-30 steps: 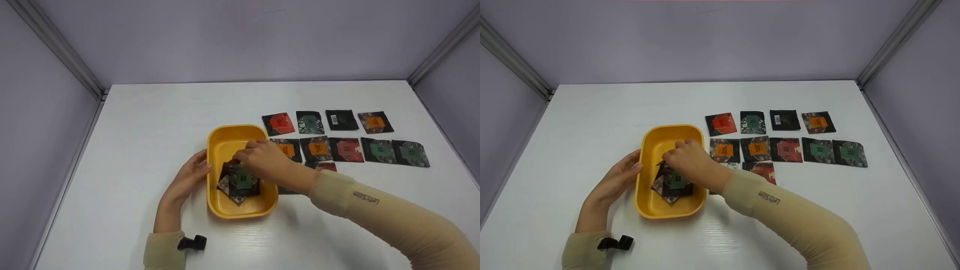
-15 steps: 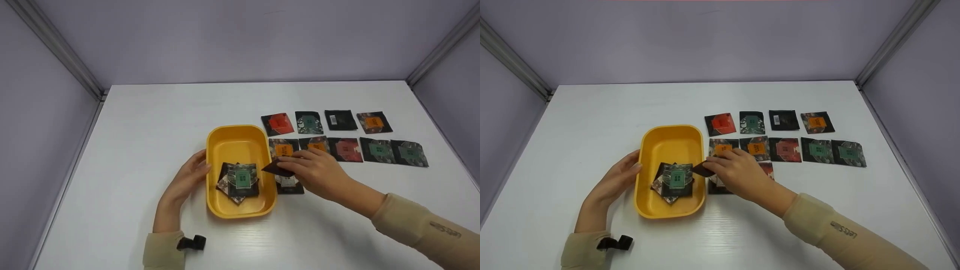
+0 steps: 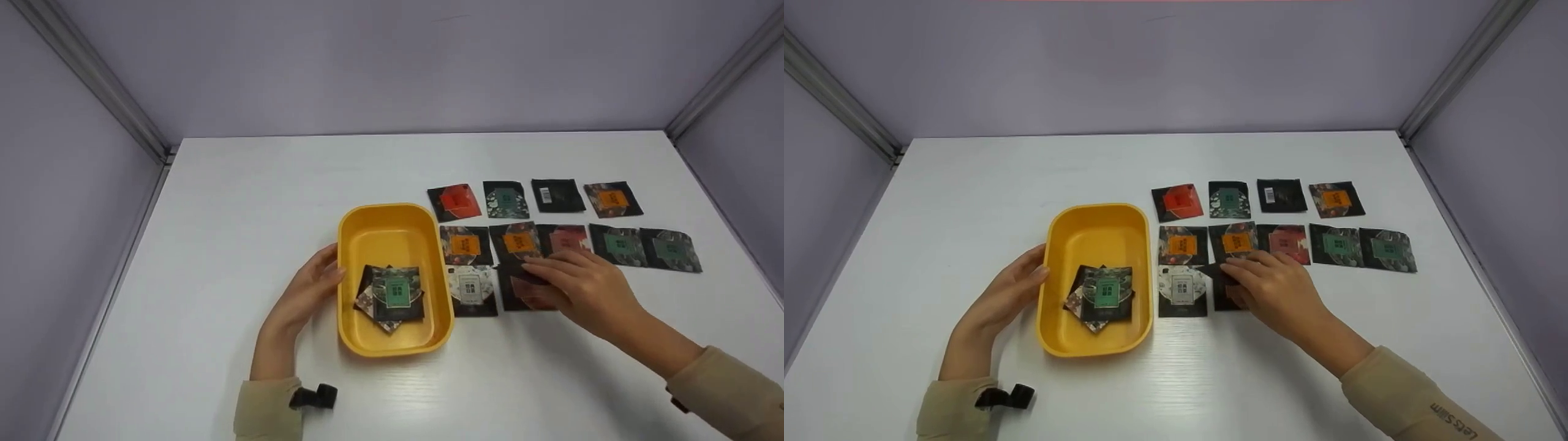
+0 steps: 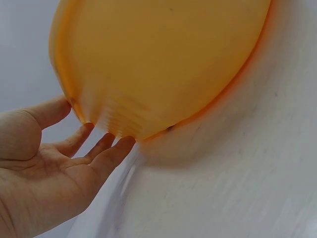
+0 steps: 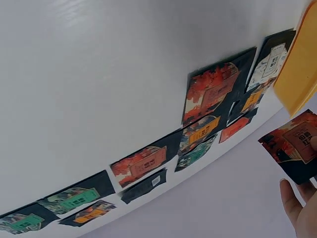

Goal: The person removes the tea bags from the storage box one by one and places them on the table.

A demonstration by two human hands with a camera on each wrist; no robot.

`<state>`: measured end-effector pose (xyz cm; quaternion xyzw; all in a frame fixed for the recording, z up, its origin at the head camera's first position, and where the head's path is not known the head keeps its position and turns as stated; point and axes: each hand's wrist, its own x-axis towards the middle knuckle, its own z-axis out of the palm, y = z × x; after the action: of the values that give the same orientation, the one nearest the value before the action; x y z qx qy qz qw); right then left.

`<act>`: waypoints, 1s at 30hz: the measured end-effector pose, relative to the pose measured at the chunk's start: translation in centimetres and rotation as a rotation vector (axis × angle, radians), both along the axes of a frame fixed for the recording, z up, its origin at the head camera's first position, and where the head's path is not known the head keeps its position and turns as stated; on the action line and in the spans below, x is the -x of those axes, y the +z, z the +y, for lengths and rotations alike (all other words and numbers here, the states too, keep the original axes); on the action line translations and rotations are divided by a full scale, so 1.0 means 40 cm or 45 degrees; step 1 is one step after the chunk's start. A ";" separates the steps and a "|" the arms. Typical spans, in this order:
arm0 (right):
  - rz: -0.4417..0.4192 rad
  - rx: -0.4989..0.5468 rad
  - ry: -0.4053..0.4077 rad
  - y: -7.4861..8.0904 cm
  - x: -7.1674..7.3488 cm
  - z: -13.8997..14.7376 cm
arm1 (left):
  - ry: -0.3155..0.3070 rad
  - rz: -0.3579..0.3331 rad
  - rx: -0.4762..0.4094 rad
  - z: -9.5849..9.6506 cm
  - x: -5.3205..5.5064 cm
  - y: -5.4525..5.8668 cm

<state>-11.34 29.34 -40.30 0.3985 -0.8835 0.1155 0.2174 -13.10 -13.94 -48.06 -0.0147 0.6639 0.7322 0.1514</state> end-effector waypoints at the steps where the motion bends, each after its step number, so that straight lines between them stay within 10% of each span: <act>1: 0.017 0.000 -0.014 -0.004 -0.001 0.011 | -0.002 0.003 -0.008 0.000 -0.001 0.000; 15: 0.017 -0.097 -0.270 -0.061 -0.001 0.161 | -0.002 0.014 -0.010 -0.004 0.000 0.001; 30: -0.158 -0.225 -0.294 -0.117 -0.015 0.200 | -0.006 0.007 -0.004 -0.005 -0.001 0.002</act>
<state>-10.75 37.33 -44.97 0.3039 -0.9419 0.0359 0.1384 -13.05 -14.13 -47.96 -0.0107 0.6632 0.7329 0.1513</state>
